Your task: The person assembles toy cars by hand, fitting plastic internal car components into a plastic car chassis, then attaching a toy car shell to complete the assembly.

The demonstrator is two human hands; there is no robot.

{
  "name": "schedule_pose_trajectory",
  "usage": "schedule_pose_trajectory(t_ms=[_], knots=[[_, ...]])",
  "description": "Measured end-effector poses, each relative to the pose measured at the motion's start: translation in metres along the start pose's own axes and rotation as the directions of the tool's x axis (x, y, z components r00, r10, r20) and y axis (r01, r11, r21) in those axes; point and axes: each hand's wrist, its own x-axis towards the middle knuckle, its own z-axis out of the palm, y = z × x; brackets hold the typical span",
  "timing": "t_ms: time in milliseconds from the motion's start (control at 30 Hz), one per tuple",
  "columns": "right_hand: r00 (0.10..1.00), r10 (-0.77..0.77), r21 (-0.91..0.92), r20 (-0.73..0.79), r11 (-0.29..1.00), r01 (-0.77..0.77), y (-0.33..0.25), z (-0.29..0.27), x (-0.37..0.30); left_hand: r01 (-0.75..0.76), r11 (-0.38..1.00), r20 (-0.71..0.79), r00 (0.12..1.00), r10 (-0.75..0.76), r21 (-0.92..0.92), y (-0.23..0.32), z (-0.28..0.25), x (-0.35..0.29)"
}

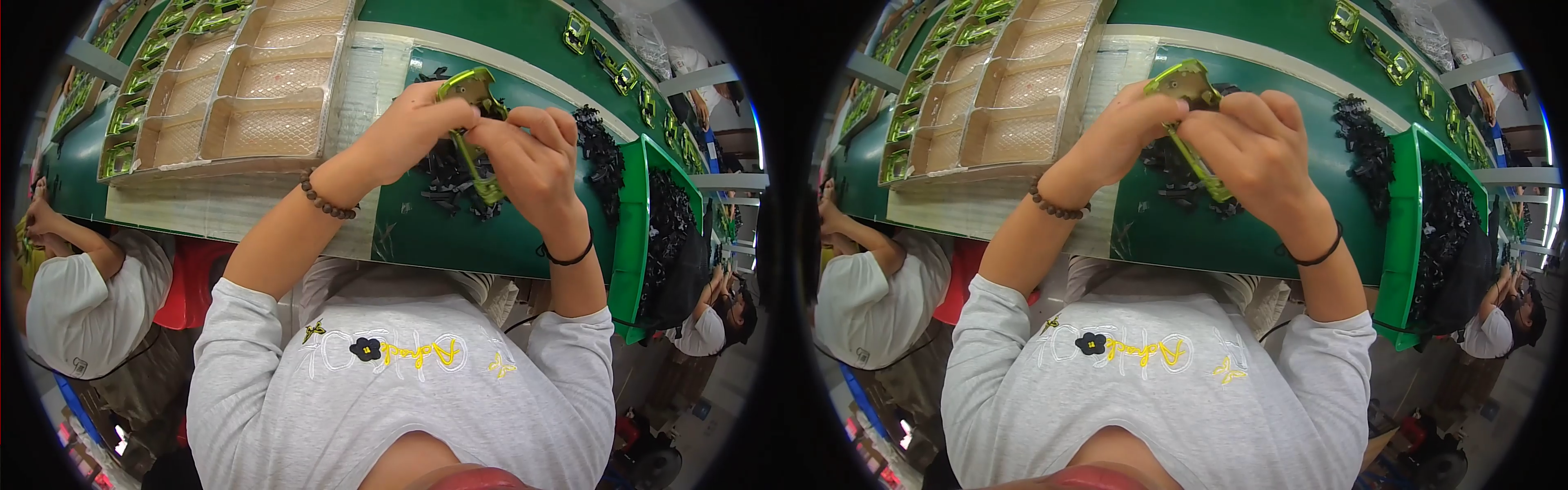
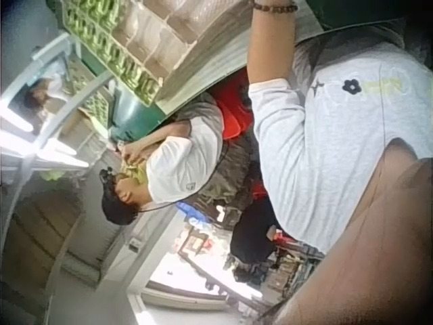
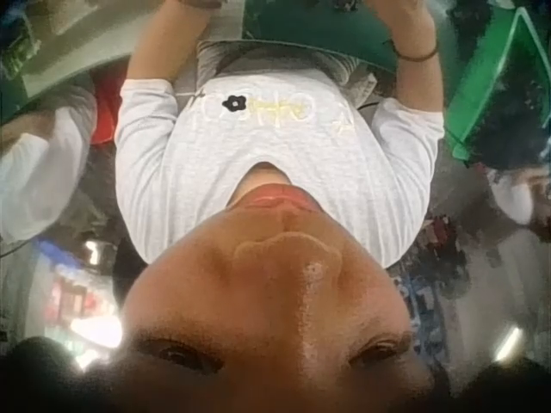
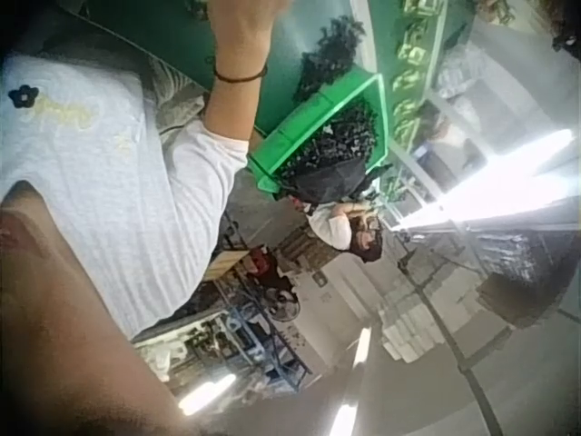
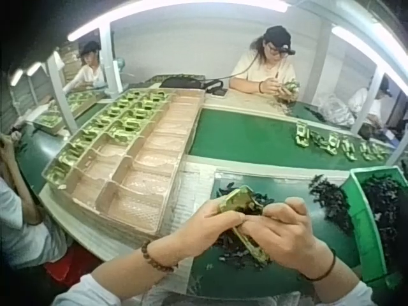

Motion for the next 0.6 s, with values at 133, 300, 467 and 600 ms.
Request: schedule_pose_trajectory(t_ms=[133,300,467,600], knots=[[0.998,0.058,0.033,-0.003,0.998,-0.058,0.005,0.000,-0.004,-0.175,0.985,-0.189,0.966,0.174,0.012,-0.007,0.006,0.001],[0.996,0.082,0.173,-0.043,0.982,-0.073,0.004,0.005,-0.004,-0.226,0.968,-0.245,0.938,0.246,0.107,-0.012,0.012,0.002],[0.733,0.661,0.676,0.162,0.467,-0.571,-0.007,0.008,0.002,-0.229,0.968,-0.246,0.937,0.247,0.099,-0.008,0.015,0.000],[0.628,0.685,0.670,0.369,0.272,-0.690,-0.009,0.012,0.002,-0.250,0.951,-0.238,0.928,0.289,0.179,-0.007,0.014,0.000]])
